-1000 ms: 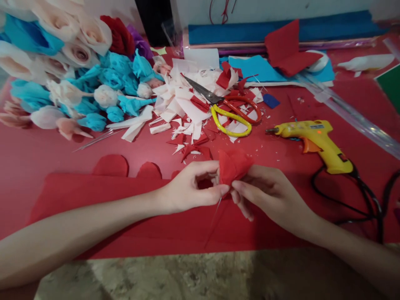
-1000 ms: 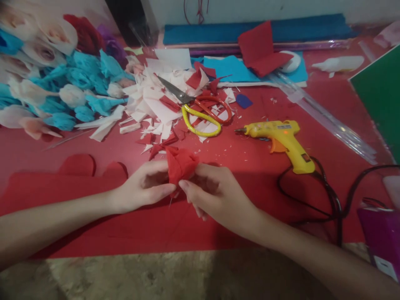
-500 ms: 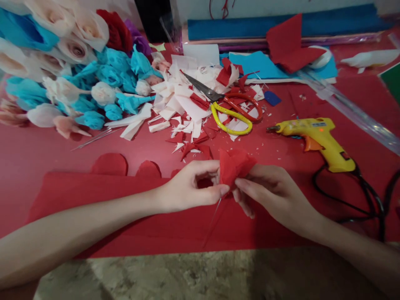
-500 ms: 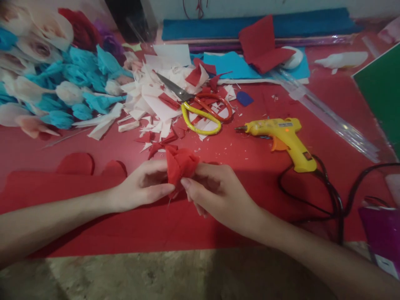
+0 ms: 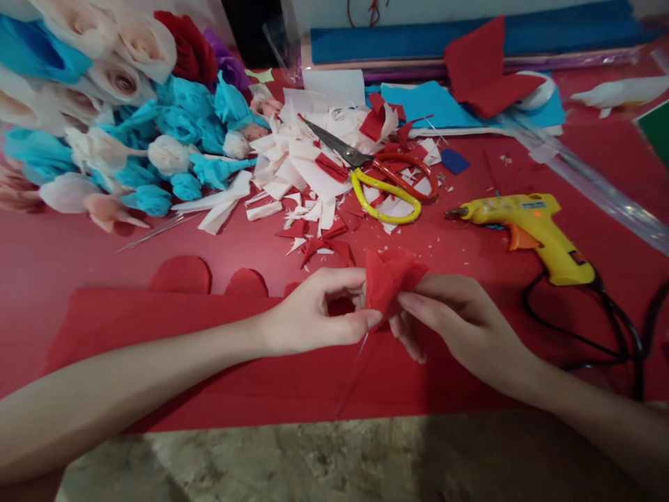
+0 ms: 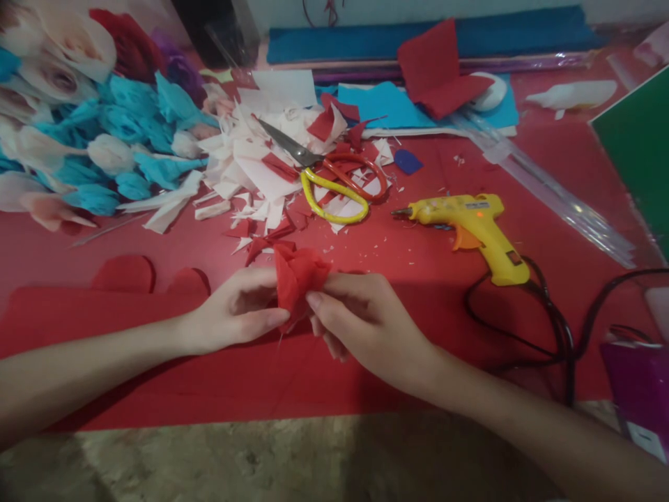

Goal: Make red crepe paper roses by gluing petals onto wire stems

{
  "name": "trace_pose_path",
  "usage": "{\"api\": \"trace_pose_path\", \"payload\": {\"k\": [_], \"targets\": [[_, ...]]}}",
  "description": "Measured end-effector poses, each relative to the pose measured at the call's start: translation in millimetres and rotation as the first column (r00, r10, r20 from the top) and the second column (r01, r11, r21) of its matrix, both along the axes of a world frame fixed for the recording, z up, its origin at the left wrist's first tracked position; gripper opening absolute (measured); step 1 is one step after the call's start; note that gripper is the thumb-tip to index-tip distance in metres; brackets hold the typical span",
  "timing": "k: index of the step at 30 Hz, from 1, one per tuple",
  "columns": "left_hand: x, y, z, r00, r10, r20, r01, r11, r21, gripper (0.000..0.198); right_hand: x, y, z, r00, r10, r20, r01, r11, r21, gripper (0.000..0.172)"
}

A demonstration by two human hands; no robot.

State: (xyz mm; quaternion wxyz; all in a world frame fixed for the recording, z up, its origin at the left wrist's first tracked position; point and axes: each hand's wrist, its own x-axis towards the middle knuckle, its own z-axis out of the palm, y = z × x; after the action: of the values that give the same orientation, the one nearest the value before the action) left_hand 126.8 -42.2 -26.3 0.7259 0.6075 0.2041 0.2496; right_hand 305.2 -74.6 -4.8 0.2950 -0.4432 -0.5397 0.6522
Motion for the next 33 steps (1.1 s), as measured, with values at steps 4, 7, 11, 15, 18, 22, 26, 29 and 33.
{"api": "trace_pose_path", "payload": {"k": [4, 7, 11, 15, 18, 22, 26, 29, 33], "targets": [[1.2, 0.1, 2.4, 1.0, 0.004, 0.004, -0.003, 1.0, -0.03, 0.008, 1.0, 0.2, -1.8, 1.0, -0.002, -0.019, 0.002, 1.0, 0.001, 0.031], [1.4, 0.1, 3.7, 0.995, 0.1, -0.006, -0.1, 0.994, -0.036, 0.007, 3.0, 0.2, 0.0, 0.999, -0.016, -0.029, 0.018, 0.998, 0.064, 0.032], [0.7, 0.1, 2.9, 0.987, 0.159, -0.029, -0.16, 0.985, -0.066, 0.012, 5.3, -1.9, 9.2, 0.963, -0.182, 0.197, 0.061, 0.864, 0.5, 0.019], [1.0, 0.2, 1.2, 0.985, 0.17, -0.004, -0.169, 0.976, -0.137, 0.012, 7.3, -3.4, 16.7, 0.852, -0.414, 0.321, -0.063, 0.526, 0.848, 0.006], [1.1, 0.4, 0.9, 0.983, 0.178, -0.034, -0.181, 0.972, -0.15, 0.016, 9.3, -1.8, 17.1, 0.81, -0.444, 0.383, -0.24, 0.345, 0.907, 0.01], [-0.4, 0.5, 2.5, 0.987, 0.148, -0.07, -0.157, 0.977, -0.148, 0.018, 12.3, 1.4, 10.3, 0.777, -0.437, 0.454, -0.369, 0.268, 0.89, 0.02], [-1.6, 0.0, 6.0, 0.988, 0.129, -0.08, -0.139, 0.981, -0.138, 0.02, 15.2, 2.4, 2.3, 0.767, -0.397, 0.505, -0.435, 0.256, 0.863, 0.035], [-1.1, -0.5, 8.9, 0.988, 0.12, -0.096, -0.131, 0.983, -0.125, 0.024, 16.2, 2.1, 1.3, 0.779, -0.373, 0.504, -0.434, 0.26, 0.863, 0.038], [0.5, -0.3, 10.3, 0.985, 0.122, -0.121, -0.134, 0.986, -0.1, 0.027, 15.2, 2.1, 5.3, 0.759, -0.401, 0.513, -0.436, 0.271, 0.858, 0.032]]}}
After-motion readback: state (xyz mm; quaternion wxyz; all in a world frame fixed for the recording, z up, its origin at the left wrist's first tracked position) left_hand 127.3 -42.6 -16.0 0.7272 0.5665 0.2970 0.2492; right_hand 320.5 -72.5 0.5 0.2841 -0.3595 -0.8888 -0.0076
